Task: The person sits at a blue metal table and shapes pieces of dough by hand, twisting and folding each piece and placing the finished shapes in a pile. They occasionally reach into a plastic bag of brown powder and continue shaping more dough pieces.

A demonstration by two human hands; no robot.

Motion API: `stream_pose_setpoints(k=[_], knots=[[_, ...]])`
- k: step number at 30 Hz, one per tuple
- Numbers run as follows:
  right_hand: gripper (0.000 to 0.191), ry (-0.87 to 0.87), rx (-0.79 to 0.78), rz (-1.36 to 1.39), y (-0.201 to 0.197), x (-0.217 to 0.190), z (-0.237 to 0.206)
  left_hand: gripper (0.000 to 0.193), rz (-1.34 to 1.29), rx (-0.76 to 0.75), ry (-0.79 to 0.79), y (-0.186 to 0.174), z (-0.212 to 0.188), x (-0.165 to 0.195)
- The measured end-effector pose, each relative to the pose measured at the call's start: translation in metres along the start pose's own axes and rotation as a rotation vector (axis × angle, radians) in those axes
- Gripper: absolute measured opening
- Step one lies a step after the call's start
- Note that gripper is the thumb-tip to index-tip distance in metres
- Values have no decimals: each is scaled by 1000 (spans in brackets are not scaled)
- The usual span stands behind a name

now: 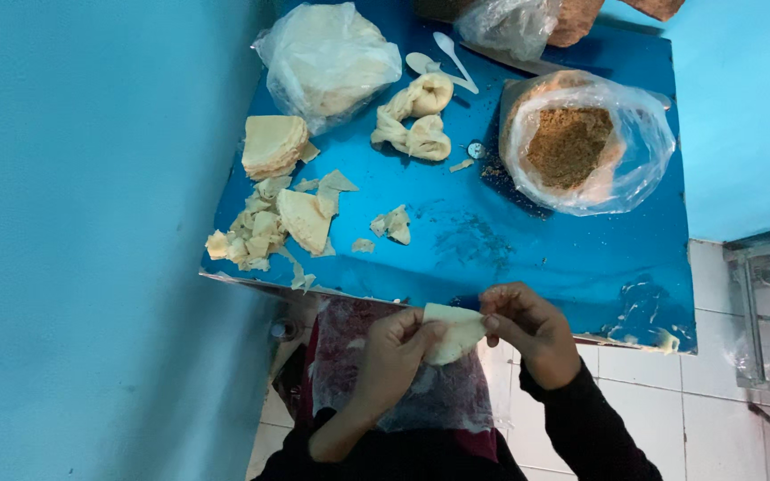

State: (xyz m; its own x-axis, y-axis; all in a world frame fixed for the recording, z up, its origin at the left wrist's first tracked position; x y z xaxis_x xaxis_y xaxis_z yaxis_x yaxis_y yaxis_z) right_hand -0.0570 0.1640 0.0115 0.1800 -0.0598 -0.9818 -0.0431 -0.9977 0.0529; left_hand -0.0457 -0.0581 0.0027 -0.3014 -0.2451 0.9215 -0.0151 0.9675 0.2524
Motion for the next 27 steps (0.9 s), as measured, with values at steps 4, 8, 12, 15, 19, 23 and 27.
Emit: stream_pose_setpoints(k=[4, 8, 12, 15, 19, 23, 27], knots=[[33, 47, -51, -61, 2, 4, -2, 21, 121, 22, 95, -1, 3, 2], [23, 49, -114, -97, 0, 9, -2, 20, 175, 36, 144, 1, 12, 7], [23, 87, -110, 32, 2, 10, 1, 24, 298, 53, 329, 9, 17, 17], [20, -19, -34, 14, 10, 1, 8, 28, 405, 47, 355, 15, 26, 26], [17, -487, 237, -631, 19, -22, 11, 43, 891, 102, 687, 17, 30, 41], [39, -808, 444, -893, 0, -27, -25, 44, 1233, 115, 959, 10, 11, 38], [55, -731, 757, -1107, -63, -11, -70, 39, 1232, -2, 1252, -4, 5, 23]])
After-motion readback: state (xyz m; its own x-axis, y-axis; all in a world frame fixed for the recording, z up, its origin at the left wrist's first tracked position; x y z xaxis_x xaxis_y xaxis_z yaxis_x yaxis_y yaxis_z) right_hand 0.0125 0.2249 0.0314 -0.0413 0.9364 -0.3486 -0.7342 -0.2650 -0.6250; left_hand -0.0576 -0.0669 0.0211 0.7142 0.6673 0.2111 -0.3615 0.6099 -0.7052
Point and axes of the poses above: each hand's wrist, its own z-axis towards the middle knuckle, its own y-axis out of the palm, x = y × z, the point moved 2 cm from there along z, towards the middle knuckle, and after that the axes turned 10 degrees about x, right-handed, at the moved point
